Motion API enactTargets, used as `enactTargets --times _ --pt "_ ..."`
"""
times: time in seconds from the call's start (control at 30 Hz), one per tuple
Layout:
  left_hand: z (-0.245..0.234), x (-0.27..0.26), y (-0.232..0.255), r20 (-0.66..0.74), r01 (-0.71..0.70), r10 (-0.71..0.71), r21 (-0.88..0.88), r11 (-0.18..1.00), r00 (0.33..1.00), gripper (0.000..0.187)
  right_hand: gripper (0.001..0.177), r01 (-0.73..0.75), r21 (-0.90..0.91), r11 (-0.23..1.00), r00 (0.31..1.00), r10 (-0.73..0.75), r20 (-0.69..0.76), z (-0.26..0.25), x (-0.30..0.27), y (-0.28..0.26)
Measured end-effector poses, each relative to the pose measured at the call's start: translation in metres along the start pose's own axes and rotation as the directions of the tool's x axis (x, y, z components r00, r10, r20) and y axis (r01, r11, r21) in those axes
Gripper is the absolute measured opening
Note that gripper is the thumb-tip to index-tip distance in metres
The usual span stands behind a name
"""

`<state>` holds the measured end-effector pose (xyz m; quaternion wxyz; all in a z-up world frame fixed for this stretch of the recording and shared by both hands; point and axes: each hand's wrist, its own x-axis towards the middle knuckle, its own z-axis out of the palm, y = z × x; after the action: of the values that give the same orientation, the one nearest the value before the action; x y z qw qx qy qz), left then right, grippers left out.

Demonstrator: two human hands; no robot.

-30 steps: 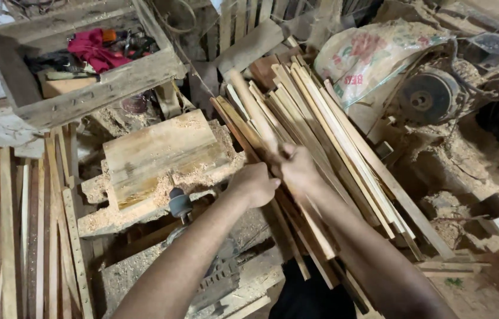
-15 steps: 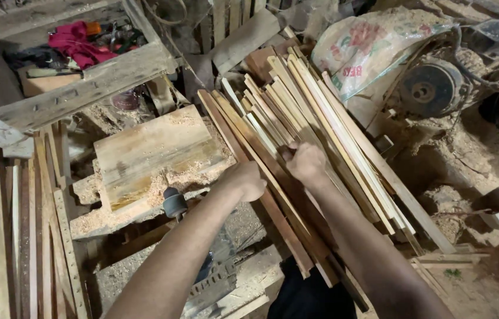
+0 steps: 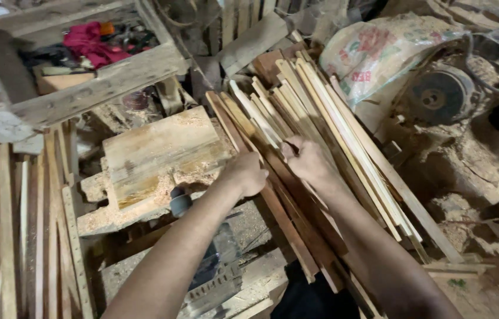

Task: Processing thin wooden strips by placing them into a machine jig

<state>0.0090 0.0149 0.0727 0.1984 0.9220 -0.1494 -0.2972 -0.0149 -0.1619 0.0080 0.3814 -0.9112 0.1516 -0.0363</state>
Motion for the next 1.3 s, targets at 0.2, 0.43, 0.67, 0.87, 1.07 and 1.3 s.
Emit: enactTargets --times 0.2,0.43,0.67,0.87,1.07,1.3 --pt "-0.018 0.017 -0.086 -0.240 0.081 -0.107 -0.117 0.990 0.965 0.048 0.027 0.200 0.434 0.878 0.961 -0.262 0.087 0.050 0.027 -0.028" --pt "-0.033 -0.054 -0.196 -0.690 -0.004 -0.345 -0.451 0.893 0.636 0.043 0.023 0.532 0.348 0.772 0.796 -0.596 0.107 0.117 0.032 -0.064" --pt "0.021 0.012 -0.325 -0.887 -0.190 0.054 -0.039 0.981 0.459 0.017 0.025 0.659 0.135 0.740 0.732 -0.672 0.110 0.159 0.045 -0.077" --pt "0.031 0.026 -0.340 -0.896 -0.103 0.100 0.061 0.993 0.433 0.020 0.022 0.825 0.078 0.560 0.561 -0.828 0.002 0.187 0.079 -0.057" --pt "0.031 0.021 -0.322 -0.877 -0.069 0.059 0.030 0.997 0.476 0.018 0.022 0.855 0.048 0.516 0.517 -0.855 -0.038 0.179 0.061 -0.067" --pt "0.028 0.012 -0.295 -0.867 -0.125 0.140 0.090 0.988 0.478 0.015 0.020 0.850 -0.020 0.526 0.526 -0.851 -0.005 0.172 0.048 -0.079"
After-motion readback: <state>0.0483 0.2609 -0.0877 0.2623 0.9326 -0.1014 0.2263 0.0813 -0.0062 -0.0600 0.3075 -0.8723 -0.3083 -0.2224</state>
